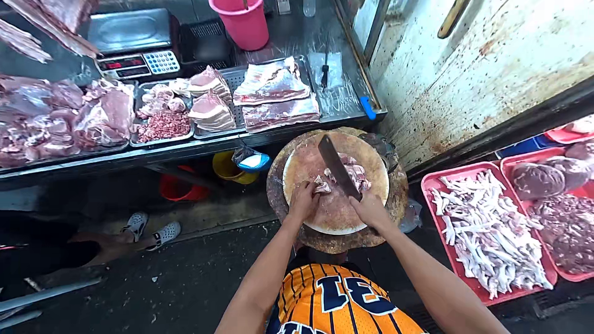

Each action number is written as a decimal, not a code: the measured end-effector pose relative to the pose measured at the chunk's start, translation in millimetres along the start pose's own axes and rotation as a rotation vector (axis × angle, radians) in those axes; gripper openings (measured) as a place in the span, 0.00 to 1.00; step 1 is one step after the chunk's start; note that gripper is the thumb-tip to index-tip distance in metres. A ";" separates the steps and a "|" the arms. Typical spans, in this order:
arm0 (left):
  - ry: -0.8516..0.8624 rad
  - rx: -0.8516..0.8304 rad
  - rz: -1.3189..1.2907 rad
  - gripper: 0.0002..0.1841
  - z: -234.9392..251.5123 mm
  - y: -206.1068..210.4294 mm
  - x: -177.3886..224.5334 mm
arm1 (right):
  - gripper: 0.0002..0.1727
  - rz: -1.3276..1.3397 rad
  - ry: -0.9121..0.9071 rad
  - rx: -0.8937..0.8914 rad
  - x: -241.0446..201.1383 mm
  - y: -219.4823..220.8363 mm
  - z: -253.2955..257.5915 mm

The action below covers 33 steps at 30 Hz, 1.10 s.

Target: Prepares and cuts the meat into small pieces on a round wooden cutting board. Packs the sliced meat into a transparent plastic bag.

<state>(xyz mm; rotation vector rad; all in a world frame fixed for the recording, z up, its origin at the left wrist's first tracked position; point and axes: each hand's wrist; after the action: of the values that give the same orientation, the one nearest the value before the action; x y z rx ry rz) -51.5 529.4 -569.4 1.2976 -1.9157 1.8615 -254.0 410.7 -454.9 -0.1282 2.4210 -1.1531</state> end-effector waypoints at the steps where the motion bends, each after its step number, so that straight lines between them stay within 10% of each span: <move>1: -0.010 0.028 -0.031 0.23 -3.9 -3.9 1.5 | 0.25 0.027 -0.024 0.019 -6.9 -14.4 -5.4; 7: -0.114 0.194 -0.152 0.18 -23.9 -12.7 -10.6 | 0.15 0.387 -0.427 0.436 -73.3 -94.3 -66.7; 11: -0.145 0.213 -0.170 0.14 -25.6 -5.0 -13.3 | 0.12 0.520 -0.701 0.663 -96.0 -59.7 -68.6; 17: -0.143 0.160 -0.124 0.15 -19.2 -7.0 -9.8 | 0.29 -0.178 -0.030 -0.104 -31.2 55.1 -14.5; 33: 0.024 0.113 -0.281 0.22 23.3 -17.8 44.0 | 0.24 0.392 0.084 0.271 15.1 -59.1 -68.0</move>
<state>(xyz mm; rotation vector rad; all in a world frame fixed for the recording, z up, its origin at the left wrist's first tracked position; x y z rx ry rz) -56.2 491.9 -532.4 1.4832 -1.5414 1.8523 -303.6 417.0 -378.5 0.4667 2.1958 -1.2988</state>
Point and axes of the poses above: each hand's wrist, its own z-axis towards the middle knuckle, its own y-axis out of the palm, x = y × z, and after that the axes turned 8 degrees about -z, right-handed
